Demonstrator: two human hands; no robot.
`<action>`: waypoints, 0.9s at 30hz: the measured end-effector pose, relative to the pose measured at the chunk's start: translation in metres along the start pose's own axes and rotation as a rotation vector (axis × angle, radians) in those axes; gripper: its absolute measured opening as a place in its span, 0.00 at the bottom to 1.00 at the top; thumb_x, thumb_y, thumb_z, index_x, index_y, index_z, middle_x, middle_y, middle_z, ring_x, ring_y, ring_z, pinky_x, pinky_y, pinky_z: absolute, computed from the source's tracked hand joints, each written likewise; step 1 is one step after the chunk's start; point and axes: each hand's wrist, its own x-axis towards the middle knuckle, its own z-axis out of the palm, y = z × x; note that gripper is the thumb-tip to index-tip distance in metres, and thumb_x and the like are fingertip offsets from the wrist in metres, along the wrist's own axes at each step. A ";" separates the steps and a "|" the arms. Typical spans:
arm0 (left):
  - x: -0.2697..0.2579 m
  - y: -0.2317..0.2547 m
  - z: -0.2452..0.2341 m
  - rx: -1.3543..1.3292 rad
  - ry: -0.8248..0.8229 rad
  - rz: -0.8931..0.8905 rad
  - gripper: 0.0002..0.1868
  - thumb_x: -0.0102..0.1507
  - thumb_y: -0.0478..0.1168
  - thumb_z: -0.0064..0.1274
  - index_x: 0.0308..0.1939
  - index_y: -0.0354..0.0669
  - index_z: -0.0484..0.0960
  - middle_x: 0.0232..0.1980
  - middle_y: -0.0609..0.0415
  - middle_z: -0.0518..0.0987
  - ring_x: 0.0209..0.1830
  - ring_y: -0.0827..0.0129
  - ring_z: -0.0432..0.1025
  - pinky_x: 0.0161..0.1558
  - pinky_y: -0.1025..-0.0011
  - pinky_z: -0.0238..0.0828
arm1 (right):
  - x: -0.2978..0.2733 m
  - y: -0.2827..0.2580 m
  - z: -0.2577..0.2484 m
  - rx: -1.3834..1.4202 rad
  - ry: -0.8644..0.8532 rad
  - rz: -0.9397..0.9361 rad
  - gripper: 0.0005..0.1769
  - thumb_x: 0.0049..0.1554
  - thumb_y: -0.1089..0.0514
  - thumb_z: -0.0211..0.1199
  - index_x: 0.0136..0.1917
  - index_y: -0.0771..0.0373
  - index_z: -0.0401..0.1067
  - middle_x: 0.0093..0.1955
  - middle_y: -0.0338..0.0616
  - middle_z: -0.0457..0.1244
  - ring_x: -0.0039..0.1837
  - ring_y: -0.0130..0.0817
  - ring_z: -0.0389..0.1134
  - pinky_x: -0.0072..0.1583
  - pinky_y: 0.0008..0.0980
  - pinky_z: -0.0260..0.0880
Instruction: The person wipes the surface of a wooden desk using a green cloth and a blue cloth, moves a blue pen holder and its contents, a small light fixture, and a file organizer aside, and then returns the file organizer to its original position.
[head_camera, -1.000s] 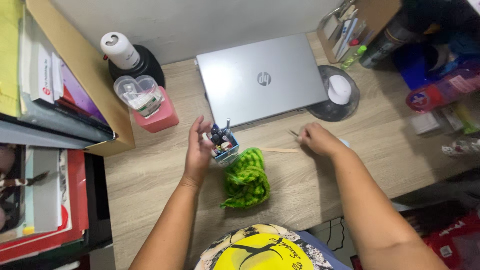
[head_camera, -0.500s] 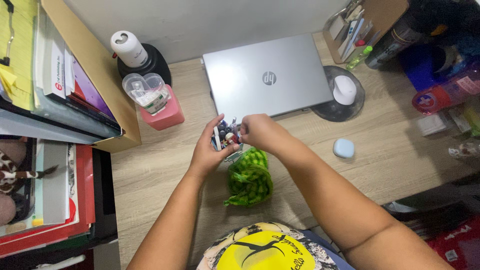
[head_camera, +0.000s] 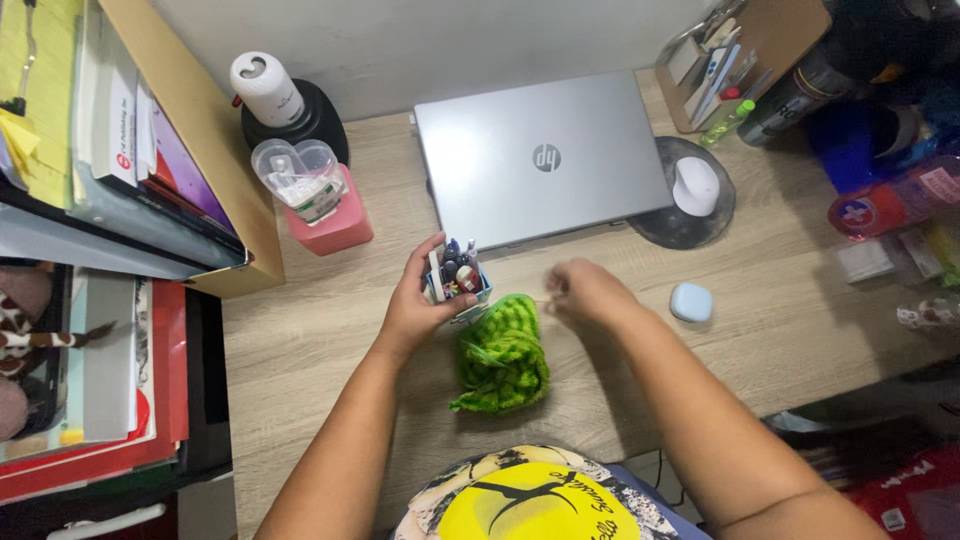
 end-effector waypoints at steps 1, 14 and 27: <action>0.000 -0.001 0.001 -0.002 0.005 -0.004 0.51 0.51 0.30 0.71 0.75 0.45 0.60 0.67 0.46 0.73 0.65 0.63 0.71 0.66 0.66 0.71 | -0.006 0.010 0.010 -0.055 0.057 -0.034 0.14 0.47 0.56 0.76 0.46 0.57 0.76 0.54 0.46 0.69 0.57 0.41 0.68 0.60 0.40 0.70; 0.003 -0.013 0.002 -0.005 0.032 0.007 0.48 0.54 0.30 0.69 0.74 0.44 0.60 0.64 0.46 0.74 0.63 0.64 0.73 0.65 0.66 0.71 | -0.022 -0.010 -0.013 0.780 0.305 -0.370 0.12 0.62 0.62 0.63 0.58 0.63 0.67 0.44 0.44 0.68 0.46 0.35 0.71 0.51 0.34 0.73; -0.006 -0.018 0.003 -0.003 0.041 0.026 0.64 0.48 0.29 0.72 0.79 0.51 0.45 0.68 0.46 0.69 0.66 0.63 0.70 0.65 0.65 0.70 | -0.050 -0.096 -0.014 0.327 0.284 -0.401 0.09 0.60 0.57 0.65 0.53 0.61 0.74 0.45 0.47 0.73 0.45 0.37 0.75 0.50 0.37 0.73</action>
